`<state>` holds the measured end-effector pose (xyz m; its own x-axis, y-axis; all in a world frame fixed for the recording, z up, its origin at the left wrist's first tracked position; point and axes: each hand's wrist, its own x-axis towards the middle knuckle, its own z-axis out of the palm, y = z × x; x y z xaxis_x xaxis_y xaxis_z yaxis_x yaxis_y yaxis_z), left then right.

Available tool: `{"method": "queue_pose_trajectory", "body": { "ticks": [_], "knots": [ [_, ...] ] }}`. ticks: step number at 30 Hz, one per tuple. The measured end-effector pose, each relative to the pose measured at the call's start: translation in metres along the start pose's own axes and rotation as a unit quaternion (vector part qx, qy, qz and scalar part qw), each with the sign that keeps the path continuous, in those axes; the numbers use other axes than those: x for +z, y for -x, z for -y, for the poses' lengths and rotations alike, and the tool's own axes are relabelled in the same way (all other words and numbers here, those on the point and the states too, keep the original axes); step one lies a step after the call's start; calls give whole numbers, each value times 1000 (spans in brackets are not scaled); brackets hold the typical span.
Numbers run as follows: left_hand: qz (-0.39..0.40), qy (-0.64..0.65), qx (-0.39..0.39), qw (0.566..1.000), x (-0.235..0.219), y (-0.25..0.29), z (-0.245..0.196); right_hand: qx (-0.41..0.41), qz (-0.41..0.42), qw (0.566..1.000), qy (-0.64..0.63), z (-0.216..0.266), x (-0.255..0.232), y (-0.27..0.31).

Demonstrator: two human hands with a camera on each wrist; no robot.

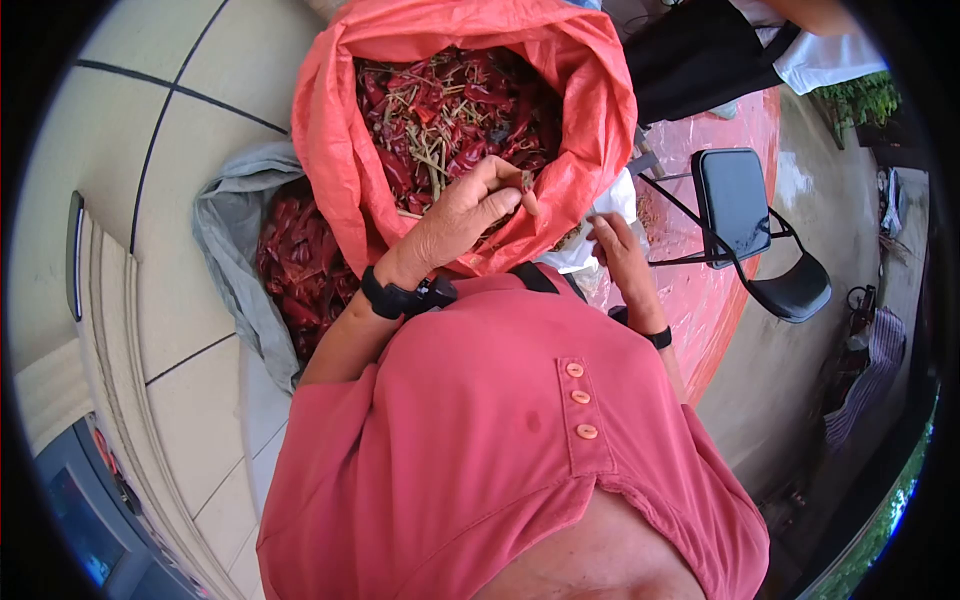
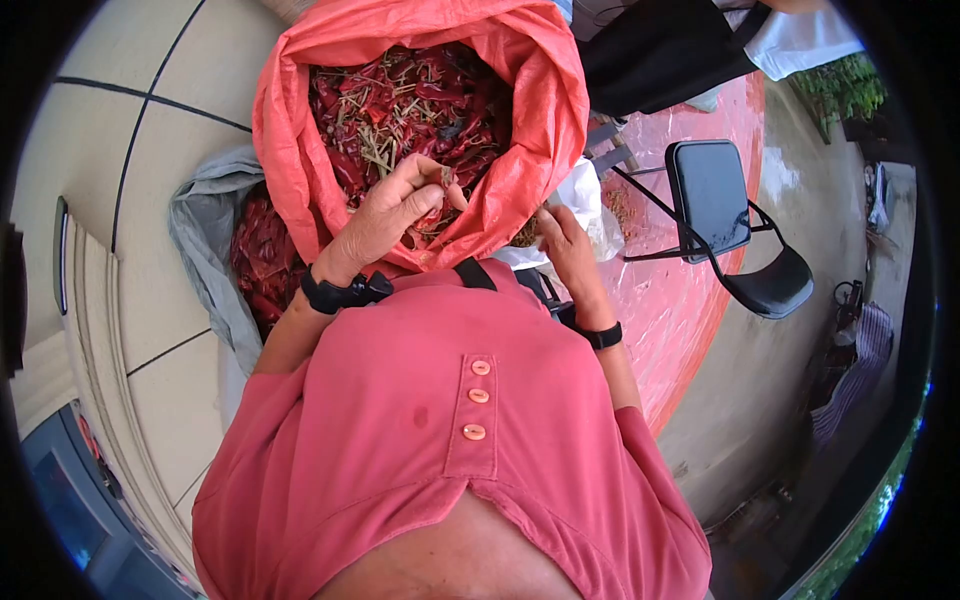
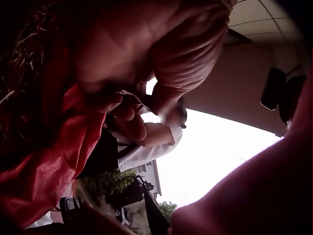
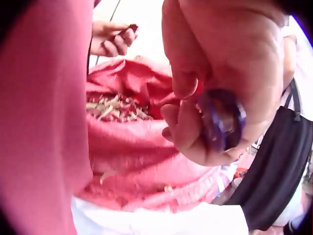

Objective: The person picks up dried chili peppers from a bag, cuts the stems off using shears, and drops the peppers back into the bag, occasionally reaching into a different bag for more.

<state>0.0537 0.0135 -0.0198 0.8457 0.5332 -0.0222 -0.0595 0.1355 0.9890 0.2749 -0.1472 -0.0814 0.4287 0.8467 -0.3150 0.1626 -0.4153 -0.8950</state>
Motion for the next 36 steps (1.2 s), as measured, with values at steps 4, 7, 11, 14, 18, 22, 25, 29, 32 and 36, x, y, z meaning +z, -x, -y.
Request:
{"method": "queue_pose_trajectory", "body": {
  "ticks": [4, 7, 11, 14, 18, 22, 25, 29, 32, 36],
  "knots": [
    [-28, -11, -17, 999, 4, -5, -5, -60, 69, 993, -71, 86, 0, 12],
    [-45, -25, -16, 999, 9, -5, -5, -70, 92, 993, -25, 120, 1, 9],
    [-59, -29, -24, 998, 7, -1, -4, 24, 166, 974, -154, 111, 8, 5],
    [-72, -28, -29, 997, 6, 2, -3, 3, 195, 967, -161, 99, 7, 9],
    [-60, 25, -21, 998, 4, 1, 0, -126, 117, 985, 26, 116, 8, 14],
    [-37, 30, -38, 998, 2, 0, -2, -167, 128, 976, 63, 116, 10, 11],
    [-46, 4, -55, 997, 2, 0, -4, -223, 143, 958, 108, 120, 11, 9],
    [-35, 30, -66, 997, -2, 2, 3, -251, 152, 948, 126, 122, 11, 8],
    [-23, 28, -86, 996, -4, 3, -2, -245, 169, 944, 139, 126, 8, 6],
    [-8, 28, -88, 996, -3, 3, -2, -256, 183, 938, 145, 123, 5, 3]
  ]
}}
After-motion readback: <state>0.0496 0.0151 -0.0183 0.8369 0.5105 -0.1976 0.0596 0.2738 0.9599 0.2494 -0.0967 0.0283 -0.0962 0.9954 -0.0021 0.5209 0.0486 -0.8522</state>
